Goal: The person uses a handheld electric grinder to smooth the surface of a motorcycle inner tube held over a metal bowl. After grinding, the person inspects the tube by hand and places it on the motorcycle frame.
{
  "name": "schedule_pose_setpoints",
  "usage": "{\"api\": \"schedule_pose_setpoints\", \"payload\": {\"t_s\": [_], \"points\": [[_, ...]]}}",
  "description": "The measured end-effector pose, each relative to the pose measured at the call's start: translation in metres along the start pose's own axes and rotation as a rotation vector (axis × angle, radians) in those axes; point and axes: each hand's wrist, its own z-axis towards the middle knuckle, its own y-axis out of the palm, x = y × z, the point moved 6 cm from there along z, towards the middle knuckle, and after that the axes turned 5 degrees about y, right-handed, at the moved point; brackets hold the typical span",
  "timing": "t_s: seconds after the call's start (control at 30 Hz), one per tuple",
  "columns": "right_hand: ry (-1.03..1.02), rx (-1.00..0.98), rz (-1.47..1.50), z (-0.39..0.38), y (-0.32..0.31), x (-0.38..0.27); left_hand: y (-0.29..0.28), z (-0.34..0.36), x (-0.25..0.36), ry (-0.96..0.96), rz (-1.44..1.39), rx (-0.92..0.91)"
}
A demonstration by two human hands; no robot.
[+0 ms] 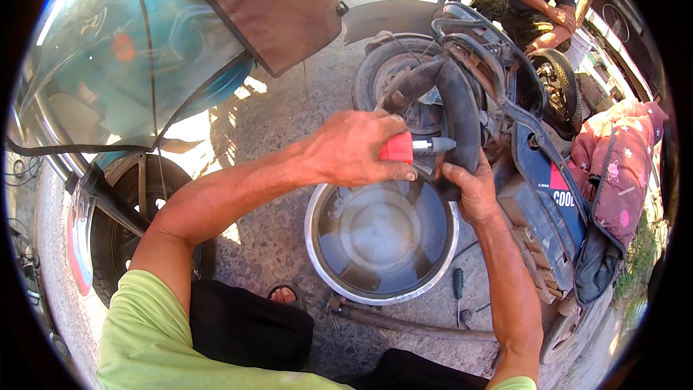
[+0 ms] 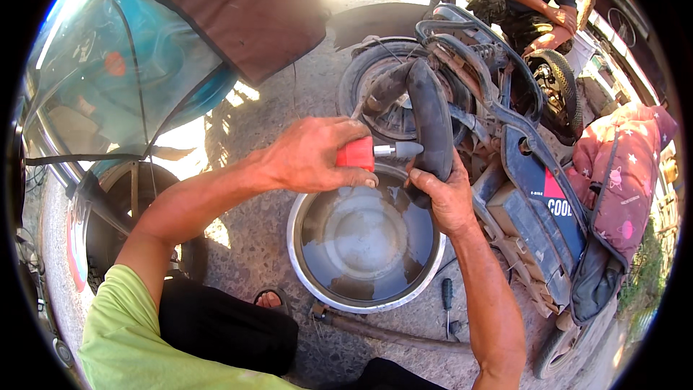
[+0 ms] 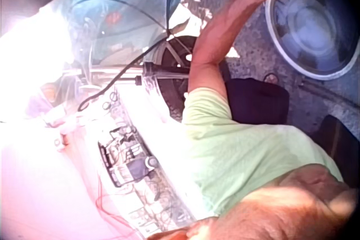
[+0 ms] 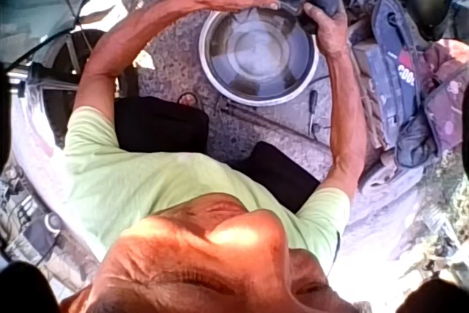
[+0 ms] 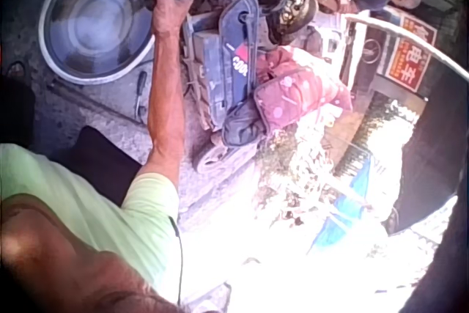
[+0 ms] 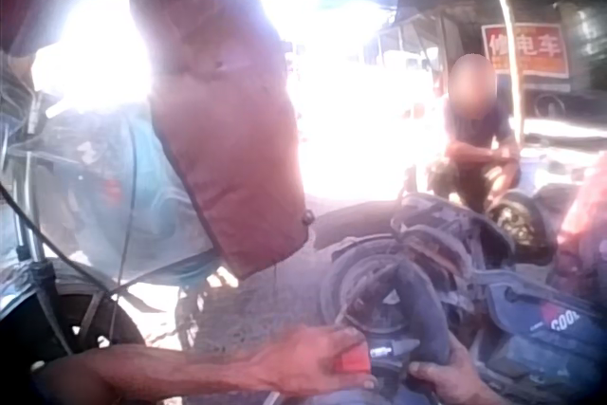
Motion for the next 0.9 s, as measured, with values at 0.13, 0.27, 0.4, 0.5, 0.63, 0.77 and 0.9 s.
{"api": "schedule_pose_setpoints", "payload": {"t_s": [0.13, 0.27, 0.4, 0.5, 0.63, 0.77, 0.9], "points": [[0.000, 0.006, -0.015, 0.000, 0.000, 0.001, 0.001, -0.001, -0.002, 0.043, 0.010, 0.056], [-0.008, 0.010, -0.052, -0.001, 0.002, -0.002, 0.001, -0.002, 0.000, 0.056, 0.012, 0.066], [-0.024, 0.039, -0.127, -0.002, 0.003, -0.002, -0.001, 0.000, 0.006, 0.001, -0.015, -0.022], [-0.023, 0.051, -0.147, -0.003, 0.006, -0.005, -0.003, 0.000, 0.012, -0.001, 0.001, -0.012], [-0.030, 0.066, -0.184, -0.006, 0.011, -0.008, -0.003, 0.000, 0.015, 0.015, 0.009, 0.018], [-0.048, 0.111, -0.255, -0.009, 0.017, -0.011, 0.000, 0.002, 0.019, 0.023, 0.029, 0.025], [-0.070, 0.115, -0.302, -0.008, 0.015, -0.009, 0.000, 0.004, 0.023, 0.023, 0.034, 0.029]]}}
